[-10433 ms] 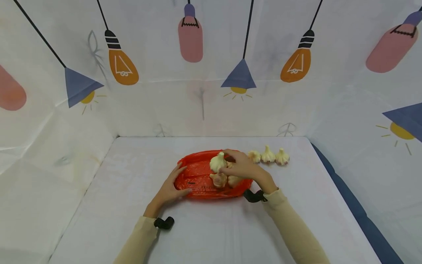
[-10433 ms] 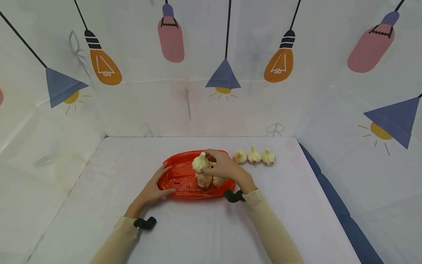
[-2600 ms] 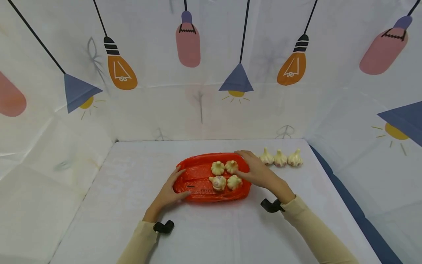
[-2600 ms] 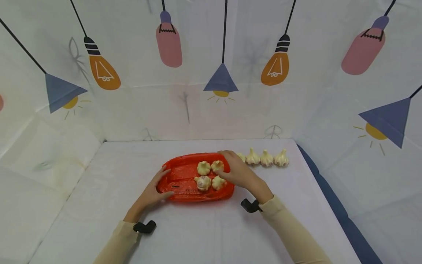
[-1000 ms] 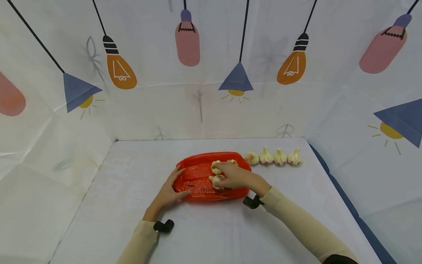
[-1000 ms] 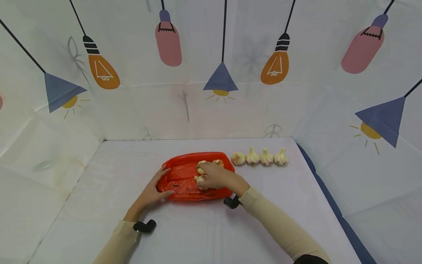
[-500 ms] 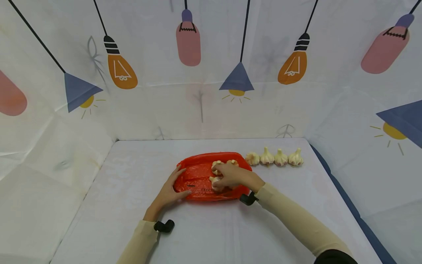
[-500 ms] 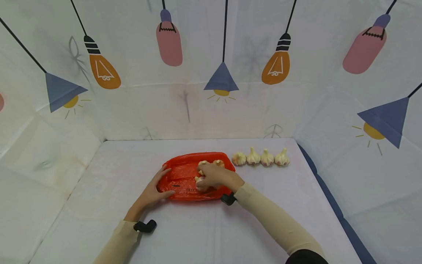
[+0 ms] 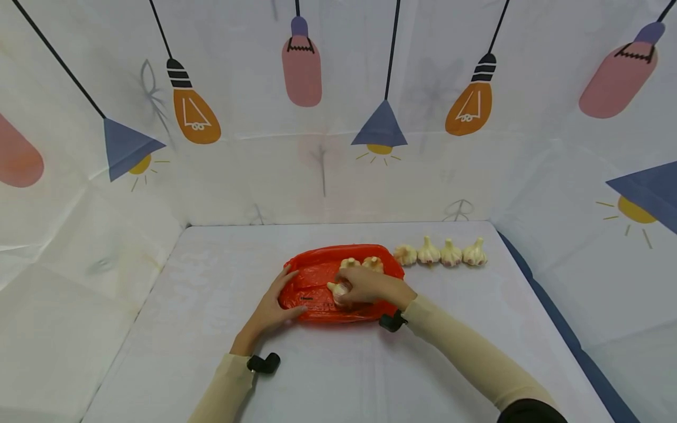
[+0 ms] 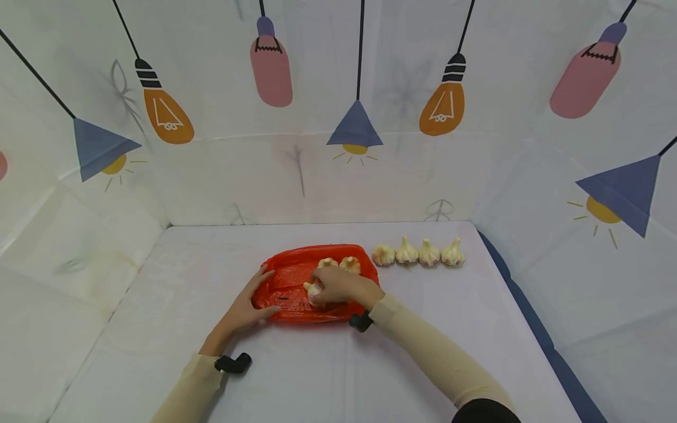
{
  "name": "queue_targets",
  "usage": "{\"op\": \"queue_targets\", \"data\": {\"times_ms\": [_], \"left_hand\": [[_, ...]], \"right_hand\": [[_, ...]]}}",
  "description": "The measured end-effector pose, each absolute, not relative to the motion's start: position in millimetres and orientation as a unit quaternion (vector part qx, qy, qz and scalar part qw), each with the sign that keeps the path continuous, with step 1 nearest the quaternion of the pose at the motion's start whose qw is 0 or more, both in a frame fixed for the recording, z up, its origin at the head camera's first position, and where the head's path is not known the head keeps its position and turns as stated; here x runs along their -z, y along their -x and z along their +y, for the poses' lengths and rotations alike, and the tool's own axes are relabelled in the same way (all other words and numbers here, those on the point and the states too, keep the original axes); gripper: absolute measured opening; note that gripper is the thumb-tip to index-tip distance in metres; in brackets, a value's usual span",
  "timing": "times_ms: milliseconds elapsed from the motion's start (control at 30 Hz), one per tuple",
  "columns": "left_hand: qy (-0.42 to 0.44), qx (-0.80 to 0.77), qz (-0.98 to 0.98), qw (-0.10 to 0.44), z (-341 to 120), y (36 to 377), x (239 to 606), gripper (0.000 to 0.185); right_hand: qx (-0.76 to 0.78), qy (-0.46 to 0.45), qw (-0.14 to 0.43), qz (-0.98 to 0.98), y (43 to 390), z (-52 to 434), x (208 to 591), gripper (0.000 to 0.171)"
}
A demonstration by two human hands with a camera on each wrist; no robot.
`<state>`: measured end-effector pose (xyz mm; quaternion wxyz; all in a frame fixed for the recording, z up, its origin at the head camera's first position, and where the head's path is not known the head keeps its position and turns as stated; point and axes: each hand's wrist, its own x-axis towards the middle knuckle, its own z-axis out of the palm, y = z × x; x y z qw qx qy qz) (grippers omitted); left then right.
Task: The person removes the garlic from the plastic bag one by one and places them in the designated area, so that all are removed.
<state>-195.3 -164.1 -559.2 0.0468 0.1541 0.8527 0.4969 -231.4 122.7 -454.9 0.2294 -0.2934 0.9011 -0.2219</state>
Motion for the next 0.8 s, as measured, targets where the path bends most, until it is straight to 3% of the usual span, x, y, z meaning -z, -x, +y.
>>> {"op": "queue_targets", "data": {"times_ms": [300,800], "left_hand": [[-0.162,-0.500,0.849,0.044,-165,195,560,0.091],[-0.160,-0.500,0.850,0.048,-165,194,557,0.091]], "right_hand": [[0.198,0.351,0.188,0.895,240,111,460,0.033],[0.201,0.348,0.195,0.894,238,107,461,0.045]]}}
